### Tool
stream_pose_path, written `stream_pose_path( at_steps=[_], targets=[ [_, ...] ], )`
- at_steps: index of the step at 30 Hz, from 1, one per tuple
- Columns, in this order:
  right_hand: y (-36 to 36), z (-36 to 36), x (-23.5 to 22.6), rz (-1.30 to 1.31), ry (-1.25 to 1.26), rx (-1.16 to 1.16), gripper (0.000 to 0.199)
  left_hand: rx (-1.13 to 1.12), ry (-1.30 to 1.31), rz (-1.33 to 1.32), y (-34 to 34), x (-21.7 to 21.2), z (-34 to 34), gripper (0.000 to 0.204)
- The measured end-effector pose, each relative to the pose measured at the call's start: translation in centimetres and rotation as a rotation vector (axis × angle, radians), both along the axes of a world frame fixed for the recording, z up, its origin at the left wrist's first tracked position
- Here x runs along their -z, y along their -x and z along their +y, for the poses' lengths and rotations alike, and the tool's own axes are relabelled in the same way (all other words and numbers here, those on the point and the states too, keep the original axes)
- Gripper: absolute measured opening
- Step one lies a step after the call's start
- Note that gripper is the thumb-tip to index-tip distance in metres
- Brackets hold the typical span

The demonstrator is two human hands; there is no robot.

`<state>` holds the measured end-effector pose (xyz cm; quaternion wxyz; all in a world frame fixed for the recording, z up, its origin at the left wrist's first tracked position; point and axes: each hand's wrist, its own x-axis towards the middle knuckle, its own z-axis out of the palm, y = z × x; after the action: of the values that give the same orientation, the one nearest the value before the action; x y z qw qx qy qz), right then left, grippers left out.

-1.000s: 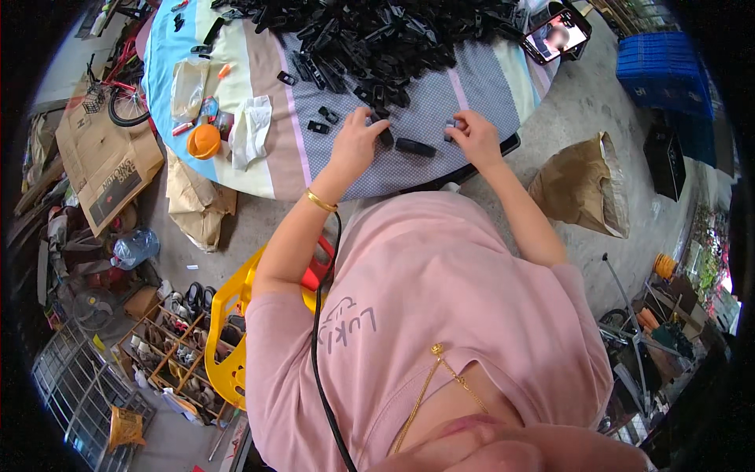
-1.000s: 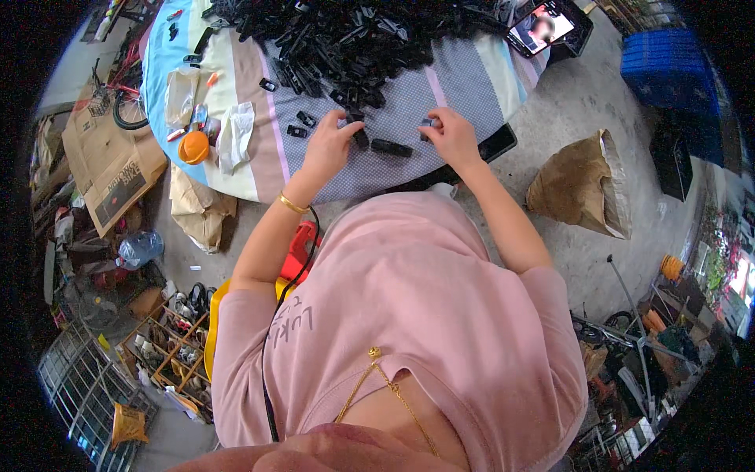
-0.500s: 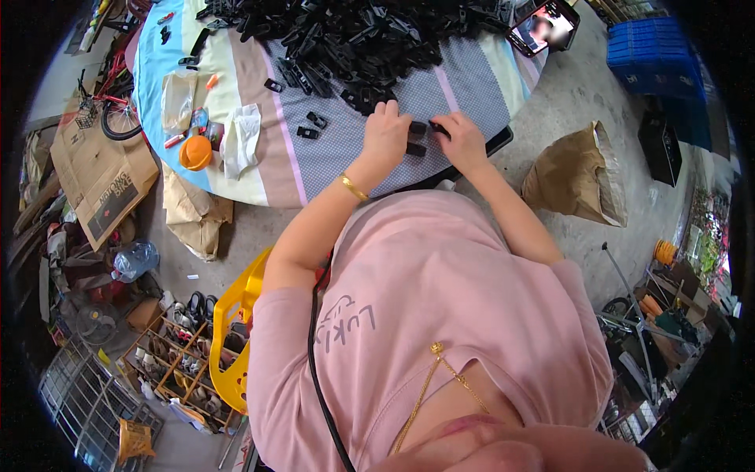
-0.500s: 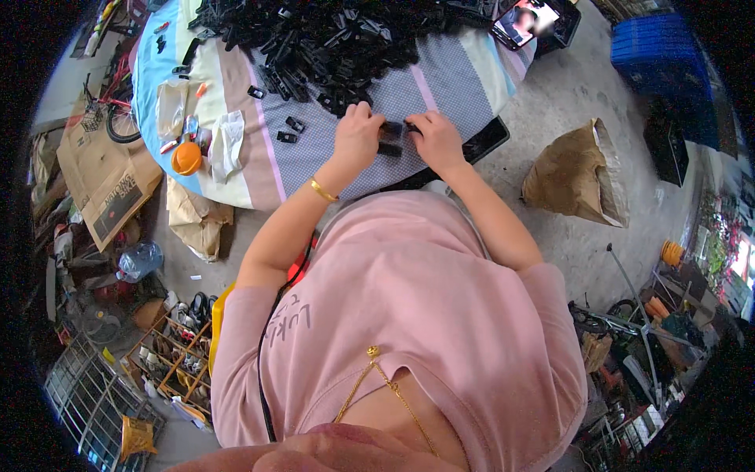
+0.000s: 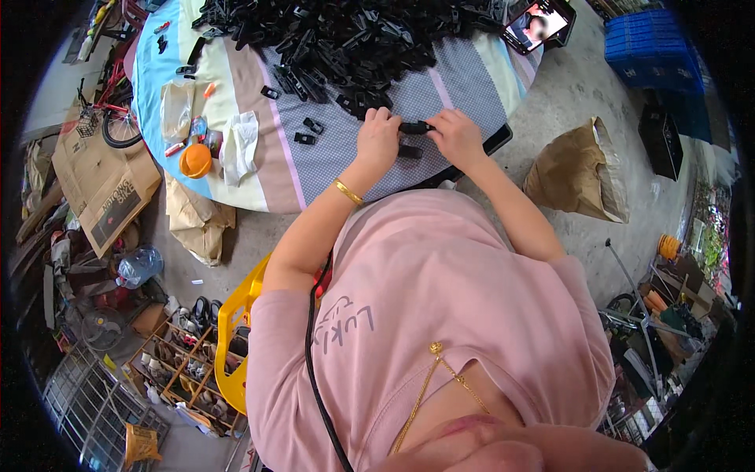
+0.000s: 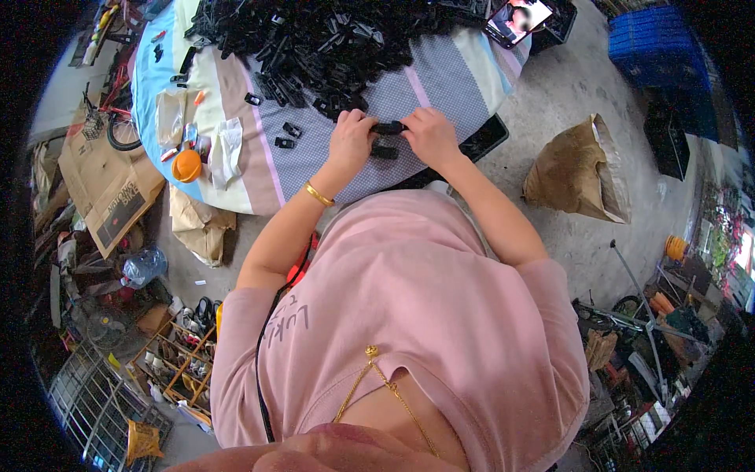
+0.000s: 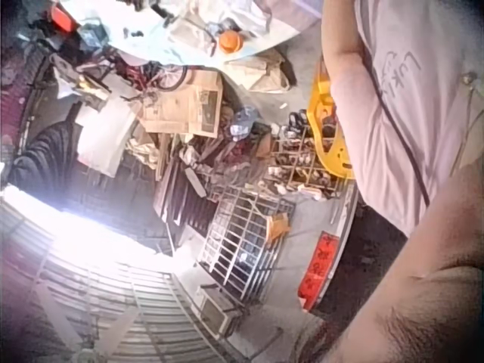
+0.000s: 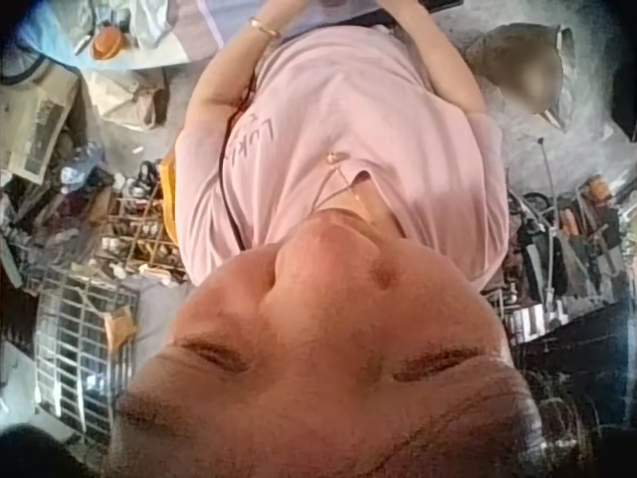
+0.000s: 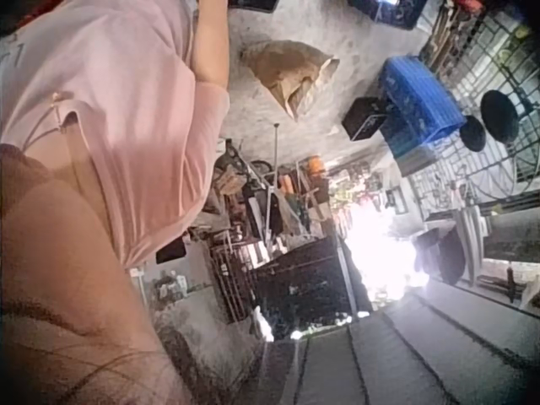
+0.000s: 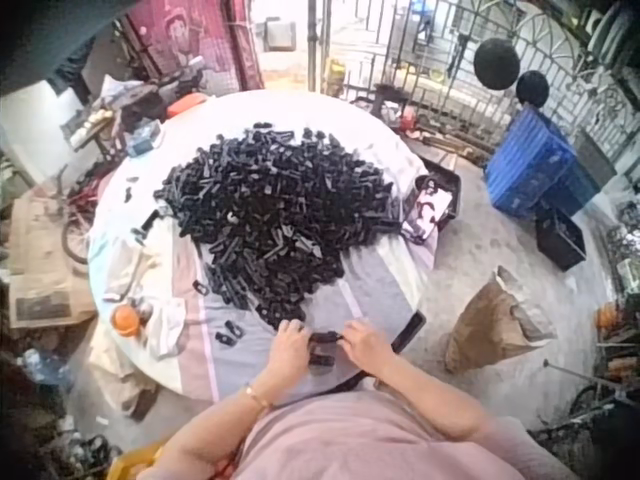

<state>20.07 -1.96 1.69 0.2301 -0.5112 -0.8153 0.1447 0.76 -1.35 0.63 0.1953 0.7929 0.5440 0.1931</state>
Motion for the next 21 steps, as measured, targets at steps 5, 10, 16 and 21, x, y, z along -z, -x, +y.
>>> stream_pose_path(
  at_steps=[5,10,16,21],
  targets=[
    [-0.1,0.7,-0.6,-0.12,0.012,-0.097,0.019,-0.034,-0.03,-0.072,0.6,0.2,0.0,0.022],
    [0.7,0.9,-0.7,-0.235,-0.011,-0.135,0.018,0.001,0.016,-0.042,0.7,0.4,0.6,0.019],
    [1.4,2.1,1.0,0.001,-0.036,-0.216,0.011,0.038,0.003,-0.093,0.9,0.9,0.8,0.019],
    [1.5,2.5,-2.3,-0.228,0.509,-0.184,0.026,0.109,0.07,-0.271,3.1,-1.7,1.7,0.02]
  ],
)
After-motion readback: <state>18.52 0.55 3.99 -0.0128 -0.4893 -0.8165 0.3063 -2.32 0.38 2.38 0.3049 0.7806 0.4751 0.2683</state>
